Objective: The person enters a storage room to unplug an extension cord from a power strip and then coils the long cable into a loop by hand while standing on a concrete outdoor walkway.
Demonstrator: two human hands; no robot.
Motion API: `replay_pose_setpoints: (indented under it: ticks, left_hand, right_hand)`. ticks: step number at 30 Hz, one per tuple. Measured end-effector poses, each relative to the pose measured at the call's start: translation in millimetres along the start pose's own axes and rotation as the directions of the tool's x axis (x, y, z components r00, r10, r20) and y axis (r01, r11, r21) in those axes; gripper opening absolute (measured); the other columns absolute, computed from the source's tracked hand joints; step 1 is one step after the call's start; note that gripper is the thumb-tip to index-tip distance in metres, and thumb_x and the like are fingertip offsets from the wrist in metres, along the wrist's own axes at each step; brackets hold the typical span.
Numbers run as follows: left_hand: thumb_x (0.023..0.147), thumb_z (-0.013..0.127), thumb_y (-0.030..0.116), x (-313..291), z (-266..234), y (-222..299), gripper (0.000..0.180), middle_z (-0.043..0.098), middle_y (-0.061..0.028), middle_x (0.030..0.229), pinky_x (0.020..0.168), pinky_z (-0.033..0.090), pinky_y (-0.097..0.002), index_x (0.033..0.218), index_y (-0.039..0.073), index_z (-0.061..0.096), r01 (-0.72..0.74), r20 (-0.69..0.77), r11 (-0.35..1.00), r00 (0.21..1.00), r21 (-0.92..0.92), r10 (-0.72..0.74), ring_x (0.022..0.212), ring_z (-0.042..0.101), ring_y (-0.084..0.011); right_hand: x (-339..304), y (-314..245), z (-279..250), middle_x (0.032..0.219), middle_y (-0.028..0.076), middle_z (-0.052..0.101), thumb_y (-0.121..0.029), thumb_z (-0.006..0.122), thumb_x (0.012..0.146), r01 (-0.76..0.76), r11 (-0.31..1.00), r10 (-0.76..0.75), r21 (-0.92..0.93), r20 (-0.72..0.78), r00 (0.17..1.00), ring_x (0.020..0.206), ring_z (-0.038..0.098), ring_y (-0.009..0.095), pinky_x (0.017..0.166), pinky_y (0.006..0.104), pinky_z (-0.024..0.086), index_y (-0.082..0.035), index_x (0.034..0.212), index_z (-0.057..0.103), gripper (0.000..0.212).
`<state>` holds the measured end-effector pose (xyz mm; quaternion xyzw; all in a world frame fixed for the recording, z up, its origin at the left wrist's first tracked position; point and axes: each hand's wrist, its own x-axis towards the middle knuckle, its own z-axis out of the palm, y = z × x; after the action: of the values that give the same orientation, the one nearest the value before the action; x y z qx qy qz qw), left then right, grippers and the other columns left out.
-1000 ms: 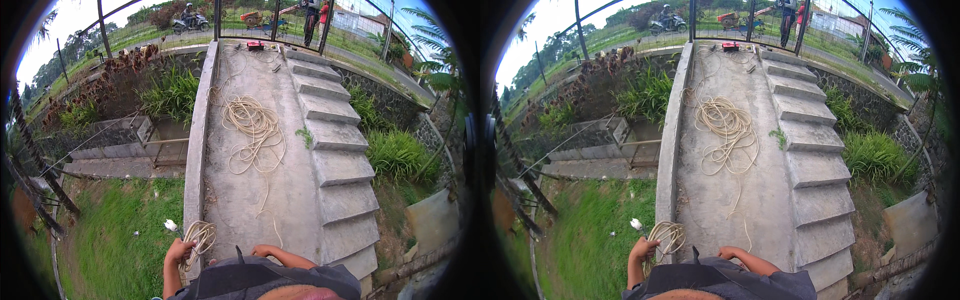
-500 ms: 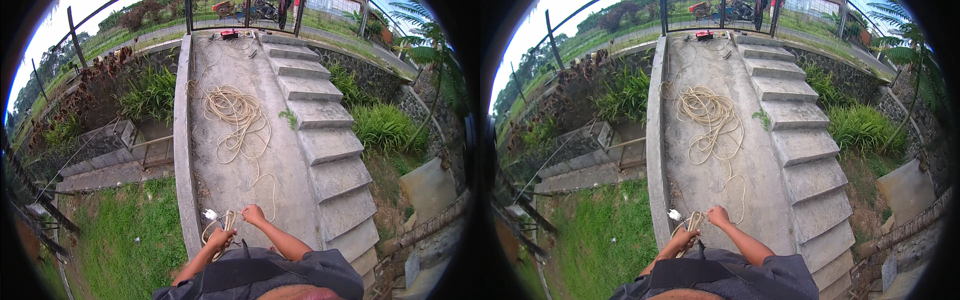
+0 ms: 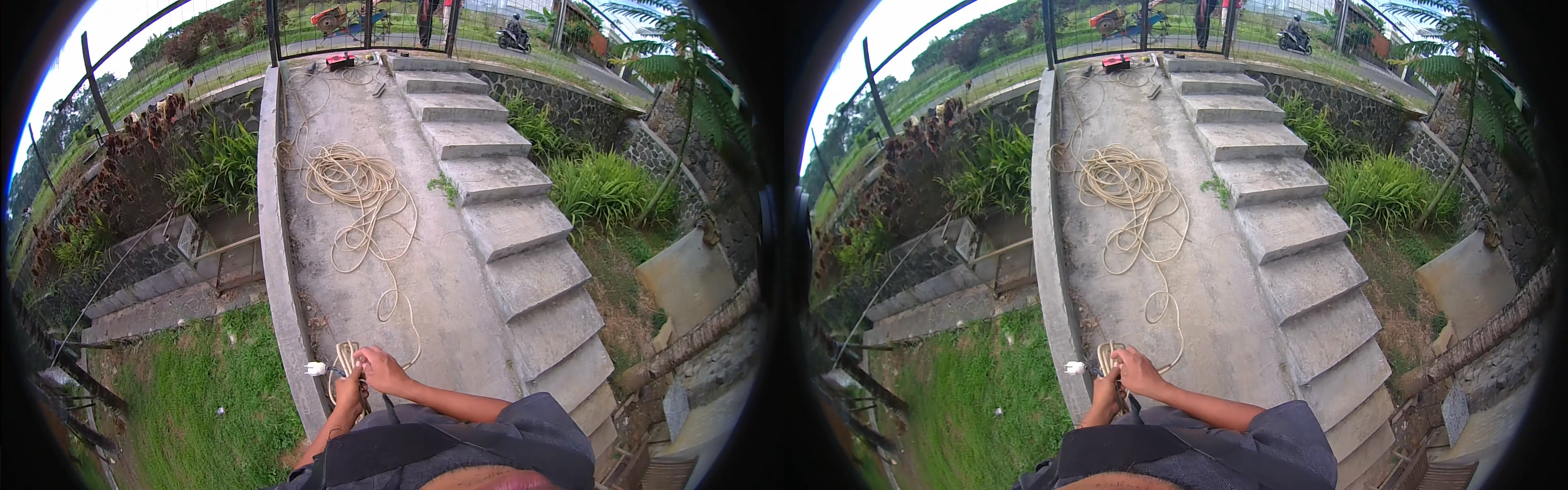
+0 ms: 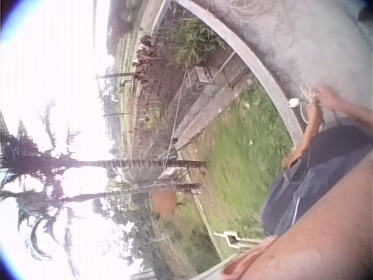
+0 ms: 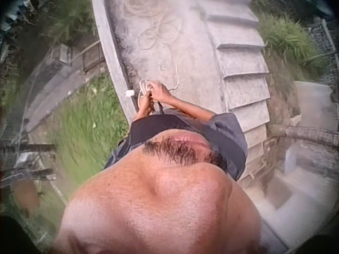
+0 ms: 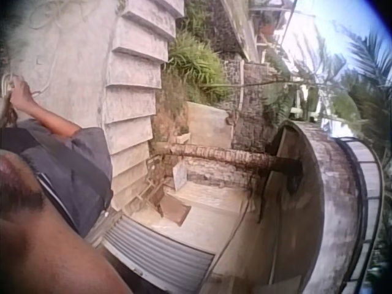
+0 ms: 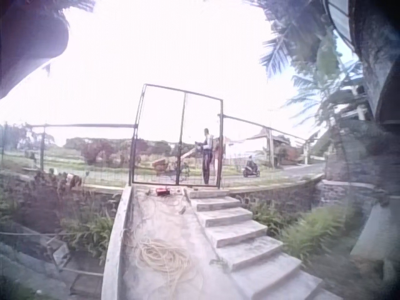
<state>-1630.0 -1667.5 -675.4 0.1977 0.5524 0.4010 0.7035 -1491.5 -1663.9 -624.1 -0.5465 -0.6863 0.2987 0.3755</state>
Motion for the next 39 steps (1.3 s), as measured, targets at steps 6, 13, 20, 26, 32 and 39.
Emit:
replay_pose_setpoints:
  ticks: [6, 13, 20, 26, 32, 39]
  left_hand:
    - [0.088, 0.07, 0.014, -5, -17, 6, 0.013, 0.056, -0.0009, 0.065, 0.041, 0.036, -0.0267, 0.085, 0.001, 0.07, -0.016, -0.053, 0.998, 0.998, -0.061, 0.013, 0.049, 0.05, -0.0106]
    - [0.089, 0.075, 0.02, -56, -54, 84, 0.022, 0.048, 0.0025, 0.056, 0.039, 0.028, -0.0257, 0.081, -0.001, 0.071, -0.055, 0.037, 0.962, 0.998, 0.268, 0.047, 0.042, 0.041, -0.0076]
    - [0.086, 0.079, 0.032, -71, -146, 164, 0.031, 0.045, 0.0045, 0.051, 0.042, 0.025, -0.0263, 0.083, 0.001, 0.075, -0.041, 0.135, 0.771, 0.989, 0.635, -0.058, 0.042, 0.037, -0.0066]
    - [0.087, 0.078, 0.031, -118, -192, 208, 0.03, 0.042, 0.0062, 0.05, 0.041, 0.023, -0.0259, 0.083, 0.001, 0.071, -0.098, 0.026, 0.8, 0.994, 0.591, 0.103, 0.041, 0.033, -0.0046]
    - [0.089, 0.077, 0.027, -118, -195, 194, 0.026, 0.049, 0.0044, 0.052, 0.038, 0.027, -0.0227, 0.085, 0.002, 0.069, -0.152, -0.112, 0.892, 0.969, 0.426, 0.219, 0.04, 0.039, -0.0044]
    - [0.087, 0.079, 0.026, -45, -86, 133, 0.03, 0.053, 0.0048, 0.06, 0.044, 0.033, -0.024, 0.106, 0.003, 0.075, -0.179, -0.001, 0.783, 0.975, 0.596, 0.223, 0.046, 0.041, -0.0051]
  right_hand:
    - [-27, -2, -27, 0.089, 0.017, 0.064, -0.018, 0.064, 0.095, -0.189, 0.978, 0.152, 0.083, 0.33, 0.932, 0.085, 0.066, 0.031, 0.076, 0.0406, 0.051, -0.002, 0.114, 0.056, 0.026]
    - [-20, 115, -23, 0.082, 0.016, 0.066, -0.037, 0.049, 0.105, 0.201, 0.956, -0.056, -0.213, 0.541, 0.839, 0.085, 0.066, 0.037, 0.092, 0.0527, 0.045, -0.007, 0.101, 0.062, 0.033]
    - [34, 106, -73, 0.084, 0.02, 0.067, -0.037, 0.058, 0.099, -0.046, 0.89, 0.259, -0.453, 0.42, 0.87, 0.087, 0.064, 0.043, 0.073, 0.0524, 0.048, -0.008, 0.097, 0.062, 0.03]
    - [38, 141, -111, 0.082, 0.022, 0.067, -0.033, 0.058, 0.1, 0.029, 0.775, 0.261, -0.631, 0.362, 0.895, 0.082, 0.064, 0.045, 0.071, 0.0534, 0.048, -0.005, 0.096, 0.061, 0.029]
    - [36, 144, -110, 0.076, 0.017, 0.063, -0.035, 0.056, 0.101, -0.226, 0.899, 0.386, -0.375, 0.438, 0.812, 0.074, 0.062, 0.036, 0.069, 0.0468, 0.047, -0.005, 0.096, 0.059, 0.03]
    - [58, 11, -33, 0.074, 0.014, 0.062, -0.035, 0.057, 0.1, 0.021, 0.979, 0.108, -0.201, 0.61, 0.785, 0.073, 0.061, 0.031, 0.068, 0.0423, 0.046, -0.01, 0.105, 0.063, 0.026]
